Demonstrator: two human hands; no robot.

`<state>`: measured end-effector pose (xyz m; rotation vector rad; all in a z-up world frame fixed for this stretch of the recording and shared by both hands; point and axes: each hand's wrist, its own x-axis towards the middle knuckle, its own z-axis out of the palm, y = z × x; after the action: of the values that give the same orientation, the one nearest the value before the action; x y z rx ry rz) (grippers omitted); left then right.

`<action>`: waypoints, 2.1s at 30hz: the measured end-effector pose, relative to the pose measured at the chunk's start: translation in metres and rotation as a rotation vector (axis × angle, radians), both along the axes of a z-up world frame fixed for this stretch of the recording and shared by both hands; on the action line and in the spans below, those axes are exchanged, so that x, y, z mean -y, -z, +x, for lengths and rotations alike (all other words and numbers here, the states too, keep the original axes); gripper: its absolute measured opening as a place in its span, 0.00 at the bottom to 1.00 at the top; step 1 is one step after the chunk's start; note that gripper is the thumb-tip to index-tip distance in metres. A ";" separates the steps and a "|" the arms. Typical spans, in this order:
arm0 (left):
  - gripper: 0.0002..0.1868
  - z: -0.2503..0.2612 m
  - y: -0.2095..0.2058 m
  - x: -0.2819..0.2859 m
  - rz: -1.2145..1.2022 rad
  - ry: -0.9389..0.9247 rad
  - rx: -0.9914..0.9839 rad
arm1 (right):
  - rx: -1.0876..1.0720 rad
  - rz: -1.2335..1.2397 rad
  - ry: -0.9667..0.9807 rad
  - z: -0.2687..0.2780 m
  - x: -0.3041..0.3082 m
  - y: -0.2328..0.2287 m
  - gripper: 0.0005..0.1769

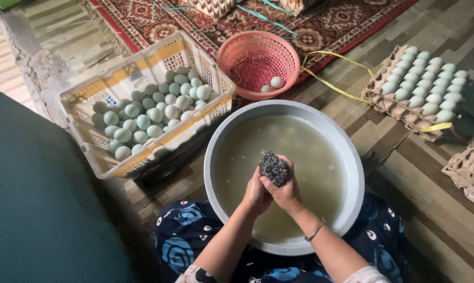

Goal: Washing individual eggs in a basin of water using a steel wool scrubber and placing them in a basket.

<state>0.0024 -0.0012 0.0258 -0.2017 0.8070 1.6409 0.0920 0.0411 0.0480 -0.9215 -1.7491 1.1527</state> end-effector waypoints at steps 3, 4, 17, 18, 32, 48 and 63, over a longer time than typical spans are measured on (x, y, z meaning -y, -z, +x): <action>0.04 0.003 -0.015 0.008 0.043 0.036 0.015 | -0.045 0.022 0.011 0.003 -0.005 -0.002 0.36; 0.06 0.005 -0.004 0.006 0.056 0.051 0.007 | -0.051 -0.033 0.051 0.003 -0.006 -0.004 0.32; 0.15 -0.002 -0.028 0.015 0.072 -0.022 0.068 | 0.064 0.316 -0.004 0.002 0.007 0.010 0.46; 0.15 0.002 -0.018 0.012 0.068 -0.022 0.069 | 0.066 0.312 -0.004 0.001 0.001 0.008 0.46; 0.09 0.003 0.022 -0.005 0.019 -0.021 0.076 | 0.124 -0.001 0.121 0.001 0.007 -0.007 0.41; 0.08 0.002 -0.002 0.005 0.123 0.128 0.043 | 0.096 -0.180 0.167 0.000 0.002 -0.003 0.39; 0.07 0.001 -0.017 0.012 0.052 0.129 -0.077 | -0.115 -0.267 0.191 -0.006 0.000 -0.030 0.23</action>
<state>0.0034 -0.0136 0.0424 -0.0497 0.8179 1.5536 0.0856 0.0411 0.0783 -1.1314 -1.4037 1.3047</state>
